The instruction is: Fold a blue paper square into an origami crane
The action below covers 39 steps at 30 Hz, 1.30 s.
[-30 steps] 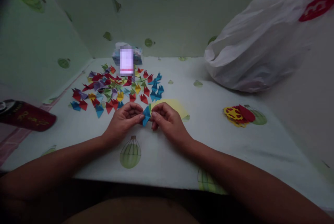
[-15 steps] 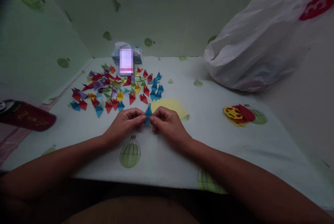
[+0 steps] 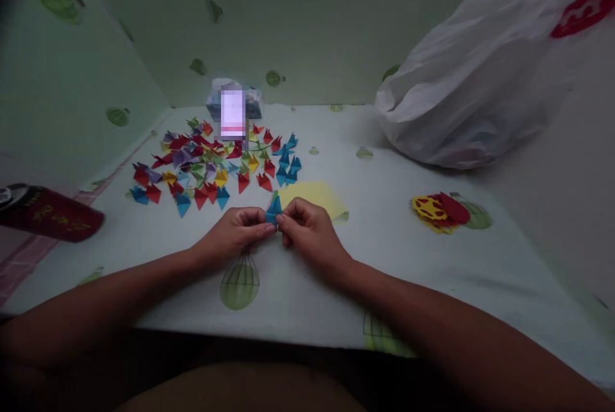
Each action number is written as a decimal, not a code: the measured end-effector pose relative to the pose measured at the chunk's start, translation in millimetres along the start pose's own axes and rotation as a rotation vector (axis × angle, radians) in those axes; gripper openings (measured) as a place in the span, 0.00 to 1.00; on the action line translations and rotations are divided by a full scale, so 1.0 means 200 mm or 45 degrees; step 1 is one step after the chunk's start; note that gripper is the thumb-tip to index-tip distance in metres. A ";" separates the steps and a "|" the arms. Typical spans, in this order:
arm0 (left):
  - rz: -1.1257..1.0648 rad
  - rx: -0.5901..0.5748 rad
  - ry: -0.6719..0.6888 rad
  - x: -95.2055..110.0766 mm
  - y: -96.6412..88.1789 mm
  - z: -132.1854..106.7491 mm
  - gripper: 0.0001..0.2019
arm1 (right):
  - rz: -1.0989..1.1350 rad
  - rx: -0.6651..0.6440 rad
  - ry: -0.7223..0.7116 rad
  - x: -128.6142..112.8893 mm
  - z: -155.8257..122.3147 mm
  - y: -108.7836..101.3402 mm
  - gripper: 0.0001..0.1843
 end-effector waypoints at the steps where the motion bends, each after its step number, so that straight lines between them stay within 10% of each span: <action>1: -0.009 -0.001 0.004 0.00 0.00 0.00 0.15 | 0.006 0.003 0.000 0.00 0.00 0.00 0.13; 17: 0.088 -0.046 0.136 0.02 0.01 0.00 0.16 | 0.075 -0.076 0.029 0.01 0.02 0.00 0.16; 27: 0.338 0.260 0.539 0.09 -0.03 -0.03 0.09 | -0.306 0.123 -0.195 -0.02 0.01 -0.02 0.14; 39: -0.038 0.178 0.404 0.06 -0.05 0.01 0.08 | -0.099 -0.147 -0.131 -0.03 0.00 0.03 0.07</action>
Point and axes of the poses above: each hand's wrist, its own z-axis towards the middle knuckle, its own y-axis out of the palm, x = y × z, the point moved 6 cm from there along z, towards the middle knuckle, and after that the axes turned 4 degrees about z, right-handed, at the moved point
